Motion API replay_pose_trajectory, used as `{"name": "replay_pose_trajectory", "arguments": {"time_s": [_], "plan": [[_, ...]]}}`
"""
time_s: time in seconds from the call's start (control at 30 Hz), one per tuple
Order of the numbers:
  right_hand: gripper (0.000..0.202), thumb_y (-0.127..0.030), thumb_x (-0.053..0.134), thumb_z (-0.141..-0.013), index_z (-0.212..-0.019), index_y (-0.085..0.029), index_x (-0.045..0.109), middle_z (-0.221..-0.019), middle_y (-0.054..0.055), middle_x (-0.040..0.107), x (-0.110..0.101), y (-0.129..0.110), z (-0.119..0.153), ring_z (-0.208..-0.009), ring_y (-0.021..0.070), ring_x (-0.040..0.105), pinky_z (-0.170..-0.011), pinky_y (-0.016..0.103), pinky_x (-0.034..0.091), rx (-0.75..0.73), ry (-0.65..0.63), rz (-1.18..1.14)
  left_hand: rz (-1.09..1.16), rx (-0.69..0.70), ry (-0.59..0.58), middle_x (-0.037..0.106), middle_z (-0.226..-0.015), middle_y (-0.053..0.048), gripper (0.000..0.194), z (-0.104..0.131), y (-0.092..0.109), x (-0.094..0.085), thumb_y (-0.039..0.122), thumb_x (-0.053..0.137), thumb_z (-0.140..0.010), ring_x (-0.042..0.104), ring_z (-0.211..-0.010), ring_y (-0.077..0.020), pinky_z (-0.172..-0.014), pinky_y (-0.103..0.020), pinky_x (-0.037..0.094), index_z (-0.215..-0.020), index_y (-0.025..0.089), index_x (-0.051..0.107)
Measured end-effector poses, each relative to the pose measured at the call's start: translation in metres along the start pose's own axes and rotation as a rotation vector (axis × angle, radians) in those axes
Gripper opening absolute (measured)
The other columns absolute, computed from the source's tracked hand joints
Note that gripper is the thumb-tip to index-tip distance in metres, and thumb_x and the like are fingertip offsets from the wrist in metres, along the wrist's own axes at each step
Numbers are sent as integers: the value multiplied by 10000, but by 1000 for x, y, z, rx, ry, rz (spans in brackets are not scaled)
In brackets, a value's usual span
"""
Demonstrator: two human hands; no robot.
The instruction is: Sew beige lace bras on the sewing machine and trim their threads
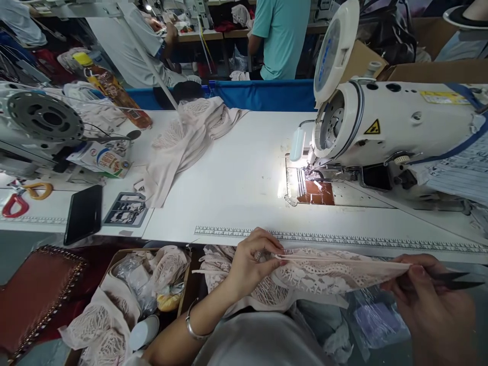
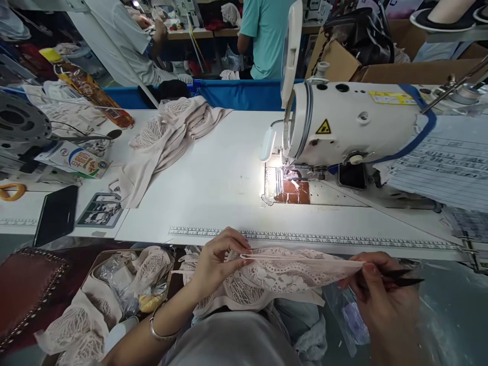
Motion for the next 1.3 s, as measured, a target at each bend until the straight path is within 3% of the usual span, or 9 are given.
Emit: {"name": "replay_pose_trajectory", "arguments": {"time_s": [0.17,0.3,0.4,0.57,0.77,0.87,0.93,1.07,1.3], "plan": [[314,-523,755,-806,-724,-244,635,-464,8,522,-3,11,-6,-347,159,465,-329,318,349,-4,-2,129,-38,-39,34,712,-768,-49,106,2,2,0,200,851,-753,659,-758,-162,-702,-263,543,-732,185,748],[168,-393,718,-887,-908,-232,674,-788,36,576,14,-18,4,-527,110,464,-445,281,389,-421,100,524,-97,-64,46,698,-717,-34,124,2,7,4,187,849,-740,640,-688,-136,-637,-222,511,-690,177,736],[111,-291,662,-939,-1034,-243,695,-864,24,563,56,-34,21,-567,94,467,-487,243,408,-803,-156,776,-115,-64,21,688,-712,-34,135,3,11,11,187,836,-747,640,-678,-132,-609,-207,501,-678,170,722],[77,-132,647,-924,-889,-200,654,-766,-3,570,91,-33,34,-576,95,508,-532,232,438,-998,-342,804,-129,-104,-22,670,-736,-36,128,5,10,20,207,819,-771,627,-681,-132,-622,-211,499,-731,161,707],[155,-81,510,-961,-996,-187,618,-870,50,721,91,-49,54,-725,162,627,-677,300,472,-1115,-526,746,-296,32,-484,644,-1031,-107,117,8,35,23,284,760,-859,633,-954,-208,-823,-309,541,-935,195,753],[177,-88,455,-982,-929,-211,571,-725,-11,680,98,-51,55,-611,129,598,-611,268,440,-1018,-661,693,-412,220,-657,653,-1193,-143,106,21,59,-2,251,707,-890,563,-1208,-292,-1078,-450,427,-804,190,704],[167,-137,462,-994,-921,-226,582,-699,-25,655,106,-44,47,-590,120,606,-578,241,445,-905,-735,665,-307,240,-683,709,-916,-103,157,30,72,-30,257,642,-932,651,-982,-236,-971,-384,484,-788,196,655],[227,-246,472,-1001,-827,-239,616,-740,-4,668,131,-11,31,-582,121,631,-527,204,482,-646,-934,555,-413,-100,-460,568,-587,13,279,33,69,-99,335,599,-952,507,-539,-112,-546,-224,372,-719,181,607],[228,-364,521,-964,-834,-263,678,-681,-10,725,183,37,32,-522,168,665,-413,225,448,-532,-762,604,-1178,-565,-125,705,-813,-19,175,18,34,-184,207,504,-887,610,-760,-183,-661,-256,365,-862,208,678]]}}
Point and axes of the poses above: each hand's wrist, its own z-axis away from the middle knuckle, its own x-axis out of the palm, y = z × x, the point moved 5 cm from there along -z, towards the middle knuckle
